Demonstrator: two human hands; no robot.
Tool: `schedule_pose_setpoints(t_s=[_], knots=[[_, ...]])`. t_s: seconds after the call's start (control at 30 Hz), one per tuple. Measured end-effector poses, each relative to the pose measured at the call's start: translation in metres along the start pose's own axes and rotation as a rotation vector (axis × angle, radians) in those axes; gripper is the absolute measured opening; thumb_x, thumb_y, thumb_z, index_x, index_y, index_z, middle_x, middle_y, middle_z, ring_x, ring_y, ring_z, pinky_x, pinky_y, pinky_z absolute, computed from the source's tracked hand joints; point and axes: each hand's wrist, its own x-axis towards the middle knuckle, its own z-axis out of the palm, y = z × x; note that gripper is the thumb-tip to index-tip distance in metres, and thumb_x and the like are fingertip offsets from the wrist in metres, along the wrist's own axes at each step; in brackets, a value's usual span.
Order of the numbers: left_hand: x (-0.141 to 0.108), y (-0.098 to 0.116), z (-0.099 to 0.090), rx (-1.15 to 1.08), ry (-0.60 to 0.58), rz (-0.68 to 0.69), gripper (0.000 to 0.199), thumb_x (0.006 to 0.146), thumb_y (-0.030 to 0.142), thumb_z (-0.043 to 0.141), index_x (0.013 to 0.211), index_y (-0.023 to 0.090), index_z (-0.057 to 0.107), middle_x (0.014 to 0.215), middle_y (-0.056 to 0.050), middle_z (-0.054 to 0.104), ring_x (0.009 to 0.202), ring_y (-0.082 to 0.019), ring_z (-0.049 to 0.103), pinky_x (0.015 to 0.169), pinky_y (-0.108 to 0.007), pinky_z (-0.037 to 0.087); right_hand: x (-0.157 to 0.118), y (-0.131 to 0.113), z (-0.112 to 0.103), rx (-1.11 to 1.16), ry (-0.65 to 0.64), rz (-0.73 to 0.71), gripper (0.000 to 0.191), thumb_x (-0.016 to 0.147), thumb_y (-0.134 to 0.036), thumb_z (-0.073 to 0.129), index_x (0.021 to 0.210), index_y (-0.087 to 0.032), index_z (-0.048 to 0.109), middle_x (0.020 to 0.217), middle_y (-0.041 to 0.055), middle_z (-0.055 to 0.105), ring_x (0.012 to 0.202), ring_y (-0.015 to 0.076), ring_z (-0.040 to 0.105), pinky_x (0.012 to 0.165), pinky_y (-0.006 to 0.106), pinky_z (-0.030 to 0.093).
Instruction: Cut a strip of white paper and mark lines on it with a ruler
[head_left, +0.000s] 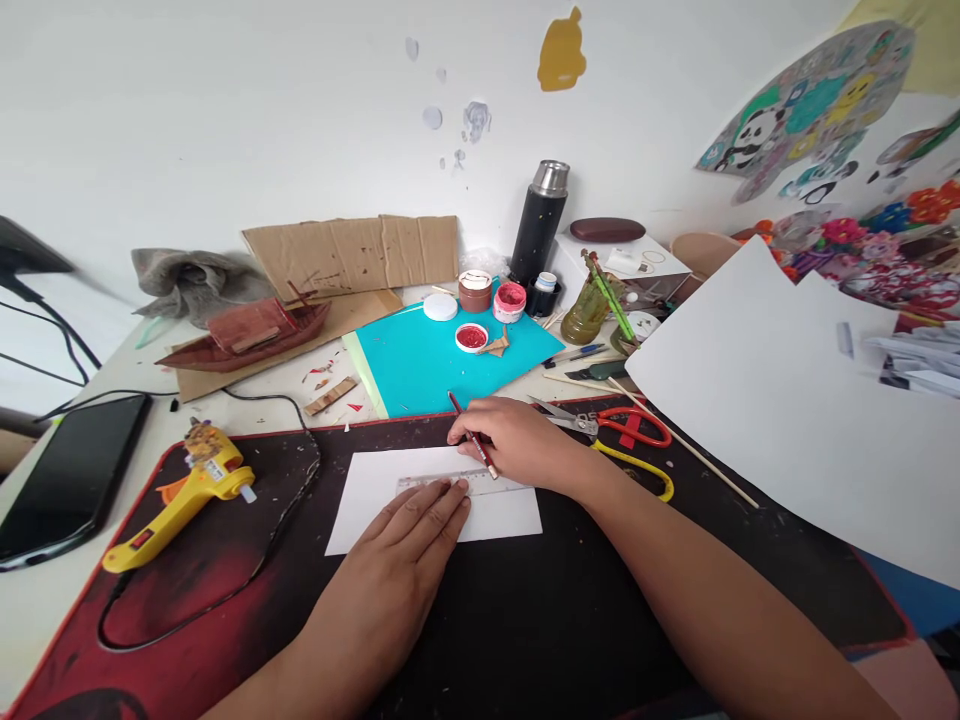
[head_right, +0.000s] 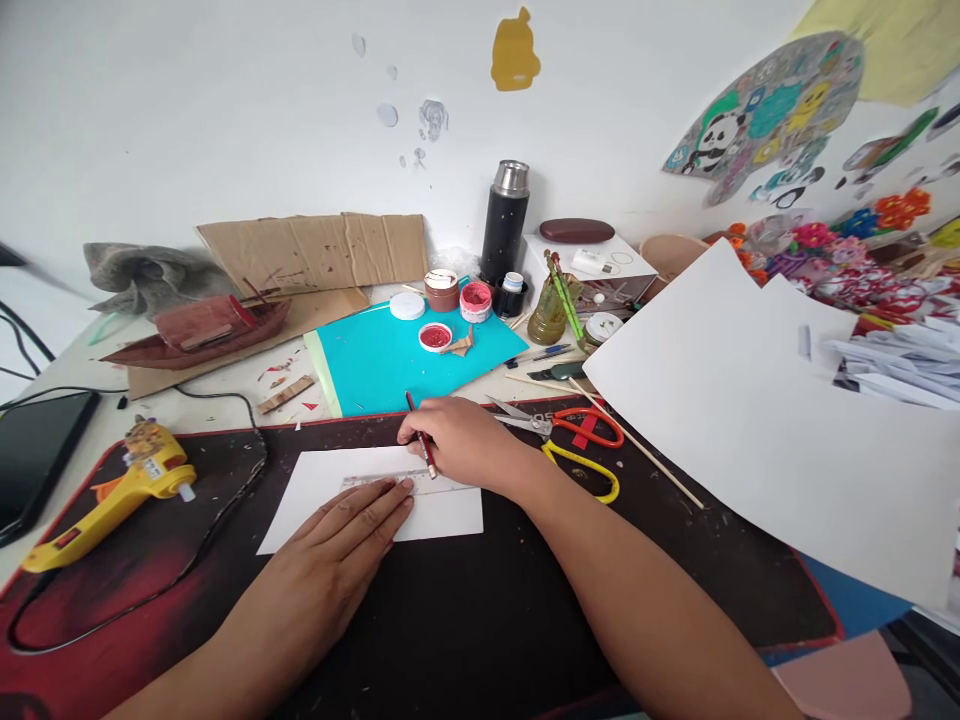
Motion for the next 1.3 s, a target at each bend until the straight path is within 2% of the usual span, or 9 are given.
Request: schedule_pose_setpoints(t_s=[0.53,0.73,1.3], knots=[[-0.0021,-0.0005,0.0003,0.026,0.008,0.041,0.060,0.095,0.006,0.048,0.154,0.008,0.058,0.162,-0.012,0.061,0.148,-0.031,0.057,0.120,-0.046,0.049,-0.0006,0.0007,-0.0006,0.024,0.009,0.008,0.011,0.103,-0.011,0.075,0.107,-0.019,0.081,0.107,0.0060,0.079,0.096,0.0221,0.069,0.084,0.031,0.045],[-0.0007,-0.0011,-0.0033,0.037,0.003,0.053,0.058,0.096,0.007,0.047,0.153,0.008,0.058,0.162,-0.012,0.061,0.148,-0.031,0.056,0.120,-0.046,0.048,0.0004,0.0005,-0.0013,0.016,-0.013,0.001,0.010,0.104,-0.012,0.073,0.107,-0.018,0.081,0.106,0.0068,0.078,0.097,0.0231,0.069,0.085,0.032,0.045],[-0.0050,-0.0003,0.0024,0.031,-0.025,0.037,0.061,0.096,0.008,0.046,0.157,0.009,0.054,0.167,-0.012,0.056,0.154,-0.032,0.051,0.123,-0.048,0.049,-0.0008,-0.0011,-0.0024,0.036,-0.016,0.015,0.010,0.105,-0.012,0.073,0.106,-0.019,0.080,0.106,0.0065,0.078,0.096,0.0225,0.068,0.085,0.032,0.044]])
